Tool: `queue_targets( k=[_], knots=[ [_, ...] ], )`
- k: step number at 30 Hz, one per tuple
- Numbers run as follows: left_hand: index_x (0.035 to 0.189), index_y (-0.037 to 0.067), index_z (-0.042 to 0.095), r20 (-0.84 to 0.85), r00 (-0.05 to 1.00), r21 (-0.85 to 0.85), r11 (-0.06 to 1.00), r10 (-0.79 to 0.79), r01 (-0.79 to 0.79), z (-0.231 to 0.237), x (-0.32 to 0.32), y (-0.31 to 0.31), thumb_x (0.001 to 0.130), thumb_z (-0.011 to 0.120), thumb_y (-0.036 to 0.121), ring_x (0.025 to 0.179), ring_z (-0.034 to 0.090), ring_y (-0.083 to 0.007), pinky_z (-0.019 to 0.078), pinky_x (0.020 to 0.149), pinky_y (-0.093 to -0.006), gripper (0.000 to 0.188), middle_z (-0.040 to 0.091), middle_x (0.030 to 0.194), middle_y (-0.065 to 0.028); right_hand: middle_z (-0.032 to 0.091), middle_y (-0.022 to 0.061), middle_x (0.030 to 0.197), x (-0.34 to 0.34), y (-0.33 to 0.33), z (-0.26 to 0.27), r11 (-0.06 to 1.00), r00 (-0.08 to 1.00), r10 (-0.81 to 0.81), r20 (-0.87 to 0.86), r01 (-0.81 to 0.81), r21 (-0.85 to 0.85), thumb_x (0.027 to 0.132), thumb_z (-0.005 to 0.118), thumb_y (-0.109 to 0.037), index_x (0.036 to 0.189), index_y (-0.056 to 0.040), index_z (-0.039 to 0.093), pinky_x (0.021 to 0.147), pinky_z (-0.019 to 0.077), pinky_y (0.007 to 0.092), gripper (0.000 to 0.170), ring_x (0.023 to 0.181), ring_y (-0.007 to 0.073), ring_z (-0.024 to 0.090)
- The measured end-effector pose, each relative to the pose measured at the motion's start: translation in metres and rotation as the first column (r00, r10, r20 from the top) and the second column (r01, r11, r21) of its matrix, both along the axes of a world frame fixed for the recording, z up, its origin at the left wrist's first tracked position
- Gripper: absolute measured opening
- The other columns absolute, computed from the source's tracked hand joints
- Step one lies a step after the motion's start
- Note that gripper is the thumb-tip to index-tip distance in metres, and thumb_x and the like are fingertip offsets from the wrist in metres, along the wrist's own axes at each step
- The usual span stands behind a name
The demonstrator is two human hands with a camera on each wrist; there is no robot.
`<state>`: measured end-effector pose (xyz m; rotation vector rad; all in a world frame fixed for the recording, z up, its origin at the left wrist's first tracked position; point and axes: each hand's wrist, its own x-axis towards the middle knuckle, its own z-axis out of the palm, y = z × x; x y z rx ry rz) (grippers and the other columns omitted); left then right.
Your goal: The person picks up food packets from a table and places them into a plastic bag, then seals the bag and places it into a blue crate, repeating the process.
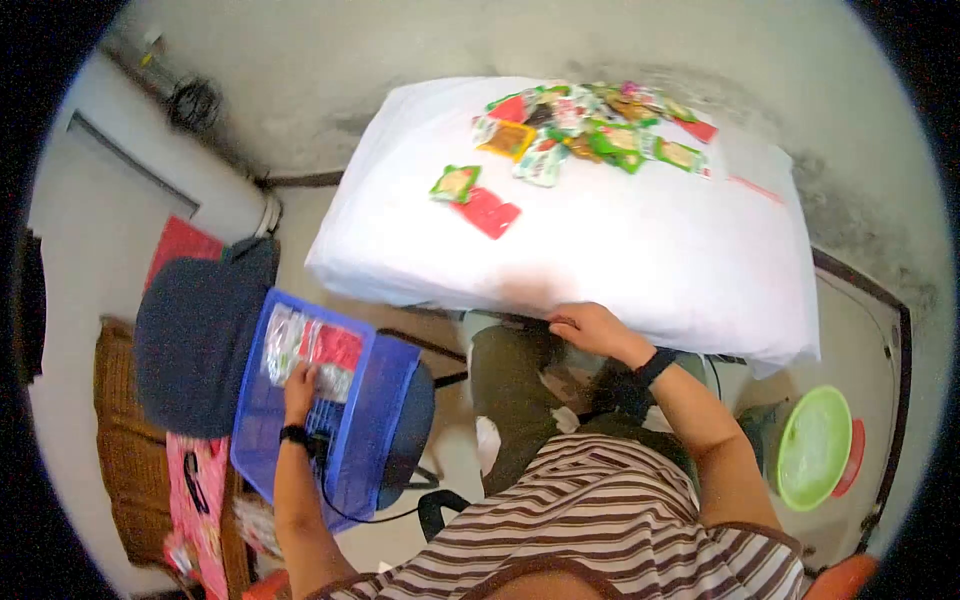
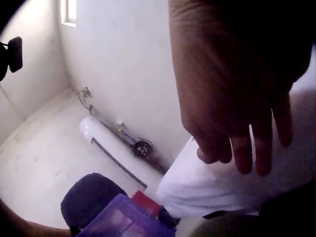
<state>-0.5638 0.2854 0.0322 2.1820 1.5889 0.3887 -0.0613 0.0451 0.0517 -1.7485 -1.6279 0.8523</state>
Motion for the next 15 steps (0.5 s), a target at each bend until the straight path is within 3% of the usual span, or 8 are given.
queue_targets(
  k=[1, 4, 5, 7, 9, 10, 11, 15],
  knots=[
    [0.093, 0.001, 0.058, 0.048, 0.999, 0.074, 0.997, -0.014, 0.011, -0.002, -0.008, 0.002, 0.087, 0.050, 0.027, 0.082, 0.059, -0.0342, 0.0450, 0.073, -0.0369, 0.027, 0.061, 0.087, -0.0192, 0.064, 0.0153, 0.092, 0.007, -0.004, -0.002, 0.999, 0.999, -0.037, 0.005, 0.037, 0.007, 0.085, 0.055, -0.023, 0.101, -0.0025, 0.060, 0.073, 0.0478, 0.0359, 0.027, 0.082, 0.0284, 0.062],
    [0.110, 0.002, 0.057, 0.080, 0.997, -0.050, 0.999, 0.010, -0.006, 0.014, -0.026, 0.011, 0.088, 0.050, 0.025, 0.095, 0.059, -0.0296, 0.0446, 0.081, -0.0337, 0.033, 0.061, 0.102, -0.0191, 0.064, 0.0156, 0.090, 0.034, -0.026, 0.000, 0.991, 0.992, -0.124, 0.021, 0.123, 0.059, 0.085, 0.056, -0.024, 0.103, -0.0029, 0.060, 0.073, 0.0479, 0.0355, 0.028, 0.082, 0.0279, 0.062],
    [0.109, 0.002, 0.057, 0.071, 0.997, 0.001, 1.000, -0.030, 0.030, 0.037, -0.021, 0.000, 0.086, 0.052, 0.022, 0.094, 0.060, -0.0289, 0.0454, 0.080, -0.0332, 0.031, 0.062, 0.101, -0.0193, 0.064, 0.0147, 0.087, 0.042, -0.034, 0.005, 0.981, 0.982, -0.190, -0.021, 0.190, 0.031, 0.085, 0.056, -0.024, 0.102, -0.0030, 0.060, 0.071, 0.0479, 0.0346, 0.028, 0.080, 0.0267, 0.062],
    [0.109, 0.002, 0.057, -0.150, 0.985, 0.133, 0.989, 0.083, -0.063, 0.071, -0.011, -0.004, 0.085, 0.053, 0.018, 0.091, 0.061, -0.0301, 0.0470, 0.077, -0.0339, 0.030, 0.062, 0.100, -0.0185, 0.065, 0.0139, 0.084, 0.061, -0.046, 0.006, 0.962, 0.960, -0.273, -0.064, 0.274, 0.008, 0.085, 0.056, -0.024, 0.101, -0.0031, 0.060, 0.069, 0.0479, 0.0337, 0.027, 0.077, 0.0255, 0.062],
    [0.109, 0.001, 0.057, 0.025, 0.997, 0.215, 0.974, 0.073, -0.076, 0.077, -0.019, 0.009, 0.086, 0.053, 0.016, 0.086, 0.062, -0.0270, 0.0473, 0.075, -0.0327, 0.028, 0.063, 0.096, -0.0166, 0.064, 0.0105, 0.078, 0.085, -0.061, -0.003, 0.927, 0.916, -0.372, -0.154, 0.376, -0.003, 0.085, 0.056, -0.025, 0.099, -0.0033, 0.061, 0.065, 0.0475, 0.0317, 0.026, 0.070, 0.0220, 0.061],
    [0.110, -0.001, 0.055, 0.191, 0.981, 0.150, 0.987, 0.018, -0.047, 0.105, 0.007, -0.003, 0.087, 0.052, 0.015, 0.085, 0.061, -0.0217, 0.0468, 0.076, -0.0298, 0.029, 0.063, 0.095, -0.0153, 0.064, 0.0105, 0.078, 0.094, -0.068, 0.002, 0.911, 0.901, -0.408, -0.148, 0.413, 0.002, 0.085, 0.056, -0.025, 0.099, -0.0033, 0.061, 0.065, 0.0475, 0.0317, 0.026, 0.070, 0.0220, 0.061],
    [0.112, -0.003, 0.054, 0.211, 0.977, 0.157, 0.988, -0.030, -0.004, 0.126, 0.030, -0.010, 0.088, 0.051, 0.014, 0.088, 0.060, -0.0184, 0.0463, 0.077, -0.0282, 0.030, 0.062, 0.098, -0.0136, 0.064, 0.0094, 0.075, 0.102, -0.076, 0.011, 0.887, 0.880, -0.457, -0.128, 0.462, 0.011, 0.084, 0.056, -0.025, 0.099, -0.0036, 0.061, 0.064, 0.0473, 0.0312, 0.026, 0.068, 0.0206, 0.060],
    [0.119, 0.000, 0.050, 0.605, 0.784, 0.143, 0.988, -0.139, 0.065, 0.172, 0.160, -0.068, 0.093, 0.043, 0.018, 0.096, 0.058, -0.0210, 0.0447, 0.082, -0.0318, 0.032, 0.059, 0.109, -0.0148, 0.062, 0.0077, 0.071, 0.156, -0.100, 0.011, 0.756, 0.766, -0.641, -0.050, 0.641, 0.134, 0.080, 0.060, -0.023, 0.095, -0.0046, 0.063, 0.060, 0.0460, 0.0287, 0.024, 0.064, 0.0168, 0.057]
  ],
)
